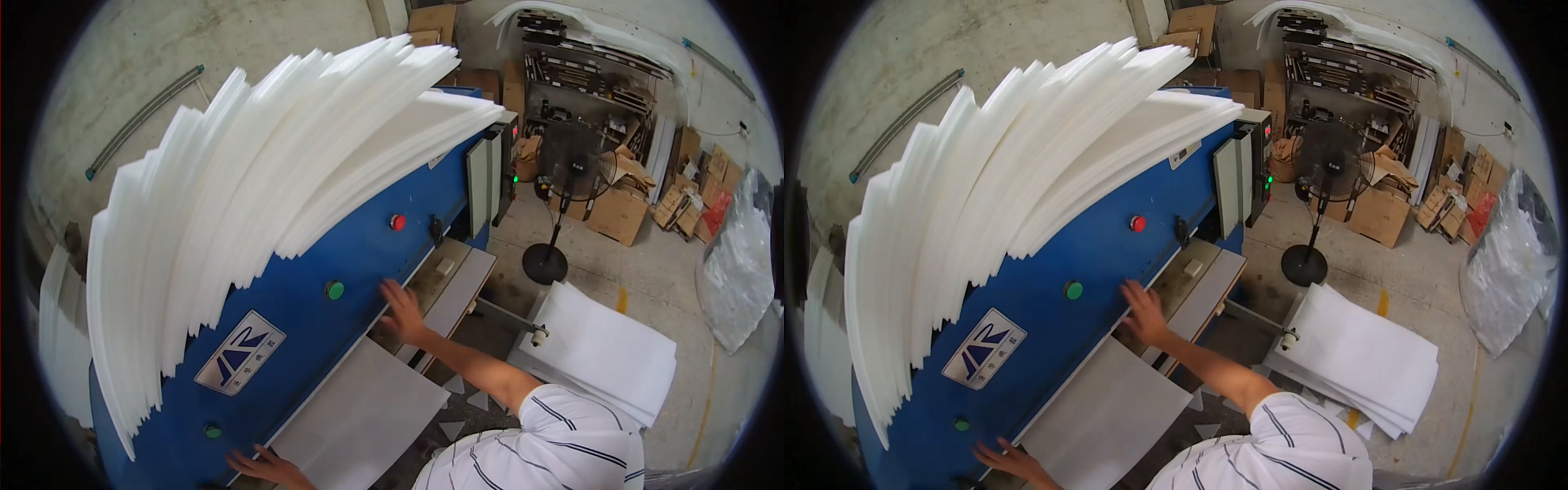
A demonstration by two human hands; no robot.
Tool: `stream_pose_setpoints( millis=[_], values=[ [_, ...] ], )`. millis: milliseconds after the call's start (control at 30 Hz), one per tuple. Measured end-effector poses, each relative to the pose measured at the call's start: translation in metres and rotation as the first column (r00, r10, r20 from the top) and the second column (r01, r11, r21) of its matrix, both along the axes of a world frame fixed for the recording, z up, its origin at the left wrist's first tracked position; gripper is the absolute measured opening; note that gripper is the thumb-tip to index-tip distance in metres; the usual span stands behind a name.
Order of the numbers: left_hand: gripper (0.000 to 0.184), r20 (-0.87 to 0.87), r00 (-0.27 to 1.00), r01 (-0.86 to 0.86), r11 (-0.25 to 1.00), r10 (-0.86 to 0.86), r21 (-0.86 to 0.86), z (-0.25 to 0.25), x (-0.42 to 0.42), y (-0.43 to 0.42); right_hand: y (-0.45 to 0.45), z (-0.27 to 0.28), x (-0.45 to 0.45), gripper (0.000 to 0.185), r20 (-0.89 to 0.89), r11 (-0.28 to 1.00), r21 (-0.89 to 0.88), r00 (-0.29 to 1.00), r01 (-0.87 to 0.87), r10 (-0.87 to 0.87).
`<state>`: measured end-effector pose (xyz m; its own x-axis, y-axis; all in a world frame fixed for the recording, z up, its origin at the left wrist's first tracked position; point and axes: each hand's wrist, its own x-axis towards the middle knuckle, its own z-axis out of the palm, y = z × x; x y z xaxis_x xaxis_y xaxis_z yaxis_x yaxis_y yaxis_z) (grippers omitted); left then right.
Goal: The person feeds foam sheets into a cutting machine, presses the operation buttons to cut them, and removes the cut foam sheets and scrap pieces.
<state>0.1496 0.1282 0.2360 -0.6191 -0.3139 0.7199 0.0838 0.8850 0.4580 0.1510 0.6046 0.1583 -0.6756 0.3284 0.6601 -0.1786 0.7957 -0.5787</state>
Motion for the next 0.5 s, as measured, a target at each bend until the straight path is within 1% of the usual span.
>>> stream_pose_setpoints(
  millis=[33, 67, 100, 167, 200, 300, 400, 500],
  values=[
    [0.058, 0.103, 0.994, 0.025, 0.99, -0.04, 0.137, -0.011, 0.026, 0.012, 0.011, -0.04, 0.014, 0.074, 0.045, 0.996, -0.005, 0.995, 0.086, -0.086],
    [0.059, 0.041, 0.993, 0.104, 0.993, -0.106, 0.054, -0.022, 0.052, 0.015, 0.019, -0.058, 0.039, 0.074, 0.189, 0.987, -0.008, 0.969, 0.163, -0.159],
    [0.061, -0.011, 0.984, 0.177, 0.984, -0.178, -0.037, -0.032, 0.074, 0.017, 0.026, -0.072, 0.062, 0.073, 0.332, 0.971, -0.002, 0.916, 0.239, -0.225],
    [0.061, 0.134, 0.984, 0.123, 0.992, -0.118, -0.029, -0.042, 0.108, 0.026, 0.044, -0.109, 0.102, 0.074, 0.496, 0.969, 0.107, 0.833, 0.223, -0.246],
    [0.061, 0.208, 0.974, 0.096, 0.995, -0.087, -0.031, -0.04, 0.121, 0.03, 0.046, -0.114, 0.117, 0.074, 0.573, 0.966, 0.157, 0.778, 0.207, -0.259],
    [0.063, 0.232, 0.971, 0.07, 0.997, -0.06, -0.036, -0.011, 0.133, 0.036, 0.055, -0.112, 0.135, 0.073, 0.525, 0.973, 0.195, 0.824, 0.126, -0.212],
    [0.053, 0.241, 0.97, 0.068, 0.987, -0.03, -0.149, -0.008, 0.111, 0.017, 0.057, -0.097, 0.139, 0.073, 0.536, 0.975, 0.197, 0.821, 0.104, -0.196],
    [0.05, 0.203, 0.949, 0.241, 0.97, -0.24, 0.021, 0.029, 0.12, 0.058, 0.056, -0.086, 0.141, 0.071, 0.55, 0.981, 0.162, 0.816, 0.106, -0.179]
  ],
)
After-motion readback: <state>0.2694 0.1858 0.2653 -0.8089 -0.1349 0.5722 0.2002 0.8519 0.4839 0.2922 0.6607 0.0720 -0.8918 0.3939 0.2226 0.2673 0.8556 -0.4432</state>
